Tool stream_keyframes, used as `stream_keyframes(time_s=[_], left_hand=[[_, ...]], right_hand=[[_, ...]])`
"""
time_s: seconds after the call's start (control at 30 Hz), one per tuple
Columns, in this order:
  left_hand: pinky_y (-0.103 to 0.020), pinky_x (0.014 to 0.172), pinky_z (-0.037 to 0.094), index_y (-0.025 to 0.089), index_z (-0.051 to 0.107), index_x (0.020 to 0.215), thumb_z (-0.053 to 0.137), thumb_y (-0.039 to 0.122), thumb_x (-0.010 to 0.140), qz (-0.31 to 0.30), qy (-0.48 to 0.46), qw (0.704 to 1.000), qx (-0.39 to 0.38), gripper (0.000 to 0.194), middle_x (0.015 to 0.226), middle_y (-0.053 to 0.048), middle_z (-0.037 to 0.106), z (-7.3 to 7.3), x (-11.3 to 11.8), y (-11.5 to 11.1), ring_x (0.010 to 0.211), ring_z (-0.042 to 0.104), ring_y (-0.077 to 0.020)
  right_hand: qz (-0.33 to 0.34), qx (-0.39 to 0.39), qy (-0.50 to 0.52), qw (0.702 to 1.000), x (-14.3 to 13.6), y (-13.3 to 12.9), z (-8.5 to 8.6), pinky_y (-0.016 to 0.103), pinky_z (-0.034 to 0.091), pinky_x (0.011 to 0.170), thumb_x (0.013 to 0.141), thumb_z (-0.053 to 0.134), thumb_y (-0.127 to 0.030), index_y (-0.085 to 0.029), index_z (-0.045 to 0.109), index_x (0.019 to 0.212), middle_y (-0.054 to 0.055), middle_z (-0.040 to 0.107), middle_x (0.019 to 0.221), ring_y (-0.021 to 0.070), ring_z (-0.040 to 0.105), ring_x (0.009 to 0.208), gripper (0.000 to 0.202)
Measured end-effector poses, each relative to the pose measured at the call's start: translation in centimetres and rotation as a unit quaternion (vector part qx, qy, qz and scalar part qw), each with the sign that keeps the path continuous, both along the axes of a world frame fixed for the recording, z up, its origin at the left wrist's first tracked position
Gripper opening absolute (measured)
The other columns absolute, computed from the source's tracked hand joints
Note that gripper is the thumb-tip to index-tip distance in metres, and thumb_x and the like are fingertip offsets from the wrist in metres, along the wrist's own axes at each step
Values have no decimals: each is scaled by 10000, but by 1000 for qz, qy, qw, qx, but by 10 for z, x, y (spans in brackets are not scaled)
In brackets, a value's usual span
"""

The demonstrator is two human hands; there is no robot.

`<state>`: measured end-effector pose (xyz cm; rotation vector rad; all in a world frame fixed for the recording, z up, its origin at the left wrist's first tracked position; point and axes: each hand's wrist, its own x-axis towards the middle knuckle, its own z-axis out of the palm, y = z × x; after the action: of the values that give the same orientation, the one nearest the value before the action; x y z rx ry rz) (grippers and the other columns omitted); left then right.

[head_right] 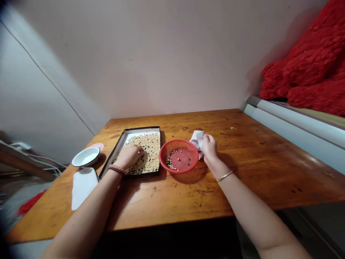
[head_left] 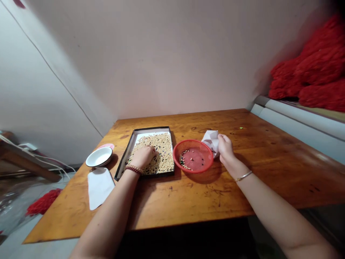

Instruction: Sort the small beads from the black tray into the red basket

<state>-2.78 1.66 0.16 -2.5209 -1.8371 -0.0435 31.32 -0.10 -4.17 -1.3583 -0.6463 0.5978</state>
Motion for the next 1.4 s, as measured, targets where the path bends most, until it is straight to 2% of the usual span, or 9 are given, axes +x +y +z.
stream_keyframes(time_s=[0.2, 0.33, 0.47, 0.67, 0.83, 0.97, 1.07, 1.23, 1.4], left_hand=[[-298, 766, 452, 158, 660, 864, 433, 387, 917, 30, 39, 999, -5, 326, 937, -123, 682, 2, 6, -3, 870, 639, -233], [-305, 736, 457, 178, 659, 870, 436, 417, 904, 31, 42, 999, -10, 329, 951, -120, 686, 9, 6, -7, 854, 642, -242], [-326, 706, 456, 190, 664, 891, 410, 290, 892, 39, 87, 995, -24, 272, 921, -115, 690, 17, 8, -12, 848, 649, -264], [-331, 693, 454, 185, 643, 875, 392, 249, 893, 37, 108, 993, -19, 259, 891, -112, 686, 18, 12, -16, 820, 649, -262], [-296, 639, 431, 175, 613, 901, 413, 303, 919, 25, 101, 994, 35, 238, 854, -99, 677, 19, 16, -15, 788, 638, -249], [-295, 635, 418, 184, 612, 928, 365, 338, 964, -10, 27, 988, 149, 294, 897, -87, 676, 20, 30, -23, 844, 619, -244], [-293, 690, 430, 208, 621, 953, 416, 365, 963, -82, -81, 973, 201, 258, 954, -57, 680, 16, 47, -35, 881, 605, -217], [-288, 719, 441, 231, 663, 961, 506, 363, 937, -205, -189, 946, 165, 206, 922, -30, 686, 5, 68, -51, 840, 590, -189], [-256, 696, 446, 243, 687, 919, 589, 341, 894, -200, -309, 922, 124, 141, 844, 2, 679, -5, 75, -56, 719, 573, -142]], right_hand=[[-58, 7, -21, 998, 13, 3, 3, 254, 451, 562, 706, 480, -549, -198, 531, 786, 15, 606, 729, 161, 581, 672, 363], [-54, 19, 15, 998, 12, 2, 10, 273, 476, 571, 679, 512, -526, -196, 547, 780, 43, 643, 753, 189, 612, 701, 347], [-48, 17, 54, 997, 2, -2, 19, 294, 494, 596, 658, 572, -473, -192, 593, 772, 54, 683, 748, 218, 643, 722, 304], [98, 14, 86, 991, -10, -7, 18, 293, 508, 627, 643, 673, -408, -191, 619, 734, 32, 696, 700, 195, 656, 680, 242], [133, -21, 85, 987, -21, -7, 9, 295, 513, 643, 644, 720, -396, -184, 640, 719, 25, 697, 707, 183, 647, 678, 239], [160, -3, 64, 985, -32, -7, 2, 301, 508, 656, 665, 719, -442, -170, 639, 736, 37, 694, 713, 175, 638, 683, 292], [167, -7, 30, 985, -36, -7, -2, 296, 493, 665, 699, 678, -442, -162, 643, 738, 44, 688, 742, 161, 617, 678, 285], [139, 16, -100, 985, -33, -8, 1, 310, 486, 739, 765, 636, -429, -190, 653, 748, 45, 687, 810, 185, 615, 770, 241], [179, 88, -248, 948, -39, -26, 20, 275, 491, 728, 894, 500, -448, -213, 656, 887, 38, 699, 868, 175, 633, 791, 282]])
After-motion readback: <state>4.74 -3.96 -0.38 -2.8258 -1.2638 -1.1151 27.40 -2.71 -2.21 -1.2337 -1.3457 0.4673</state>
